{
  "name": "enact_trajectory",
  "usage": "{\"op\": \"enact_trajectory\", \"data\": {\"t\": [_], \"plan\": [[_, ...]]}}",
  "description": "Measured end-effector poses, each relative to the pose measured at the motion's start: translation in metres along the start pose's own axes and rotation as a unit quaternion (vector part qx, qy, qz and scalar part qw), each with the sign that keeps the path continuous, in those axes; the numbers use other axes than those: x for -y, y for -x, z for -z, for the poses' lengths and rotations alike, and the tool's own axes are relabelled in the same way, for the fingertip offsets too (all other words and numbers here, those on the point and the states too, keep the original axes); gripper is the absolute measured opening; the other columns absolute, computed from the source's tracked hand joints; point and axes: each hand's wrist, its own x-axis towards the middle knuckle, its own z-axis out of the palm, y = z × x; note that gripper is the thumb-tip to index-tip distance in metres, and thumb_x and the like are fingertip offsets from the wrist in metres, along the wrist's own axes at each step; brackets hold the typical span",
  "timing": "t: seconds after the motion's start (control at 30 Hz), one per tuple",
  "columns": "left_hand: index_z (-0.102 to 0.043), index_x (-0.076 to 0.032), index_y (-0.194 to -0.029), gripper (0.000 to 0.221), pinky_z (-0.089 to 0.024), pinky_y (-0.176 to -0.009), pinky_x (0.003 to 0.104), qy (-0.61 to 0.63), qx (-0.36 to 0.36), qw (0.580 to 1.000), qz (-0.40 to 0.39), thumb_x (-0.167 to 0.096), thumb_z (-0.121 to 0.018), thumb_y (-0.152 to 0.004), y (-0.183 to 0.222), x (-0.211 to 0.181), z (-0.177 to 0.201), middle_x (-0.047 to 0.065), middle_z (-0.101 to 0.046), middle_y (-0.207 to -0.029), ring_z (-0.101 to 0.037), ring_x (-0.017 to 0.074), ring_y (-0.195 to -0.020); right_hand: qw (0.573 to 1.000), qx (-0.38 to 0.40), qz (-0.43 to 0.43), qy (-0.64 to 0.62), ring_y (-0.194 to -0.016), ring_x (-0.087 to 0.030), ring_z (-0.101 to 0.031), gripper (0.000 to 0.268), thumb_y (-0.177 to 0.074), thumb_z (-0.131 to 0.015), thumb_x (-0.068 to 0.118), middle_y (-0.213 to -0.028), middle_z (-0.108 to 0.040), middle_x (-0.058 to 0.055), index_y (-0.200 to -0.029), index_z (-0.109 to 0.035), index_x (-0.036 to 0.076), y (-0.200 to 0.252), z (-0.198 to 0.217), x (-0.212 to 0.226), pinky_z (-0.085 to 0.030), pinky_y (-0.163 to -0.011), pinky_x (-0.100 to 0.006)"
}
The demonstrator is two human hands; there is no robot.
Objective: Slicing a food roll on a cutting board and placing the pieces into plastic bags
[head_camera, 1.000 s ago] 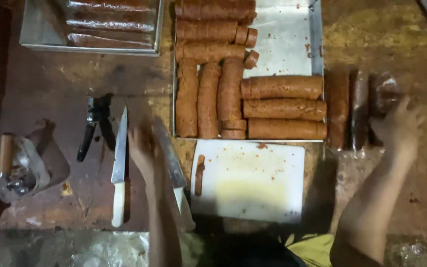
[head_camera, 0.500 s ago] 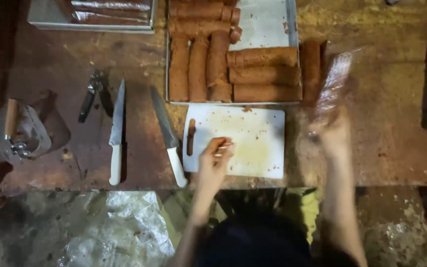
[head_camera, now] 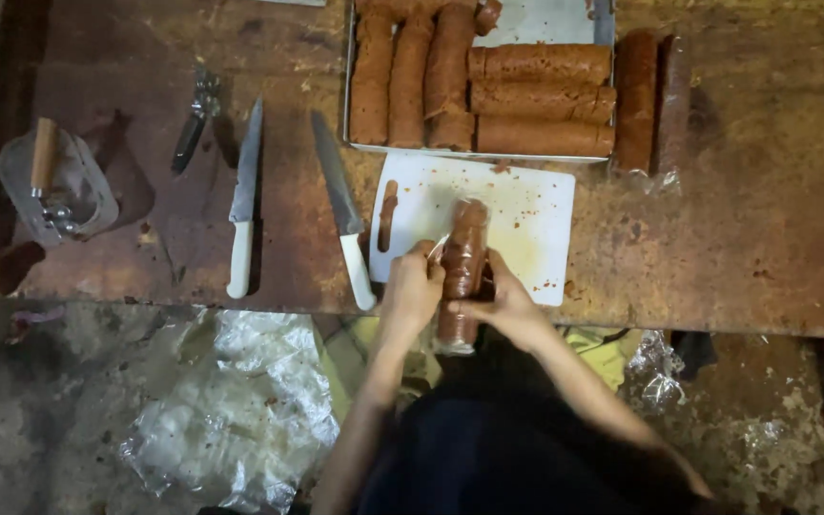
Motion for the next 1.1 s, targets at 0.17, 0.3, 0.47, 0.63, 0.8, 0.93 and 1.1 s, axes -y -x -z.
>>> {"op": "enact_trajectory", "data": {"t": [0.17, 0.3, 0.47, 0.63, 0.8, 0.93, 1.1], "plan": [[-0.067, -0.008, -0.096, 0.01, -0.062, -0.061, 0.034, 0.301, 0.042, 0.953, 0.012, -0.004, -0.064, -0.087, 0.015, -0.039, 0.045, 0.018, -0.075, -0.084, -0.076, 0.0263, -0.07, 0.986, 0.017, -0.09, -0.136, -0.12, -0.037, -0.062, 0.094, -0.073, -0.088, 0.011, -0.137, -0.059, -0.021, -0.151, -0.037, 0.007, -0.043, 0.031, -0.029, -0.055, -0.096, -0.052], [-0.066, 0.006, -0.111, 0.023, -0.066, -0.065, 0.04, 0.545, 0.002, 0.834, -0.08, 0.0, -0.067, -0.089, 0.045, -0.056, 0.111, 0.026, -0.075, -0.093, -0.077, 0.0296, -0.077, 0.98, 0.038, -0.15, -0.129, -0.118, -0.035, -0.058, 0.099, -0.079, -0.081, 0.022, -0.133, -0.052, -0.027, -0.155, -0.027, -0.009, -0.042, 0.011, 0.082, -0.055, -0.093, -0.045], [-0.064, -0.013, -0.102, 0.028, -0.057, -0.085, 0.035, 0.724, -0.185, 0.661, -0.073, 0.008, -0.067, -0.084, 0.072, 0.074, 0.146, 0.011, -0.07, -0.106, -0.067, 0.0253, -0.1, 0.973, 0.189, -0.06, -0.116, -0.071, -0.018, -0.064, 0.083, -0.077, -0.077, 0.012, -0.096, -0.064, -0.015, -0.151, -0.043, -0.002, -0.092, 0.062, 0.037, -0.052, -0.063, -0.03], [-0.052, -0.017, -0.107, 0.014, -0.048, -0.107, 0.025, 0.798, -0.261, 0.542, -0.003, -0.006, -0.044, -0.103, 0.155, 0.197, 0.139, -0.004, -0.056, -0.11, -0.056, 0.0112, -0.123, 0.929, 0.341, 0.05, 0.136, -0.106, -0.043, -0.069, 0.067, -0.08, -0.079, 0.012, -0.123, -0.065, -0.03, -0.141, -0.053, -0.001, -0.109, 0.046, 0.059, -0.058, -0.092, -0.06], [-0.044, -0.018, -0.148, 0.064, -0.047, -0.094, 0.041, 0.355, -0.435, 0.767, 0.309, -0.014, -0.059, -0.086, 0.235, 0.052, 0.1, -0.004, -0.05, -0.154, -0.049, 0.0124, -0.136, 0.851, 0.408, 0.085, 0.32, -0.124, -0.023, -0.061, 0.049, -0.091, -0.061, 0.024, -0.138, -0.064, -0.012, -0.136, -0.058, 0.004, -0.124, 0.033, 0.019, -0.045, -0.105, -0.036], [-0.041, 0.003, -0.154, 0.061, -0.056, -0.088, 0.042, 0.31, -0.492, 0.806, 0.11, -0.016, -0.058, -0.098, 0.288, 0.31, 0.051, 0.022, -0.052, -0.149, -0.06, 0.0307, -0.116, 0.836, 0.436, 0.078, 0.324, -0.13, -0.026, -0.058, 0.072, -0.091, -0.053, 0.058, -0.143, -0.06, -0.013, -0.139, -0.056, 0.005, -0.124, 0.038, 0.026, -0.044, -0.107, -0.04], [-0.046, -0.001, -0.157, 0.102, -0.056, -0.088, 0.029, 0.34, -0.55, 0.762, 0.035, -0.033, -0.087, -0.068, 0.315, 0.288, 0.05, 0.014, -0.064, -0.122, -0.064, 0.0194, -0.101, 0.862, 0.365, 0.055, 0.347, -0.104, -0.018, -0.06, 0.049, -0.095, -0.057, 0.035, -0.121, -0.067, -0.006, -0.138, -0.053, 0.011, -0.127, 0.058, 0.032, -0.045, -0.091, -0.031]]}}
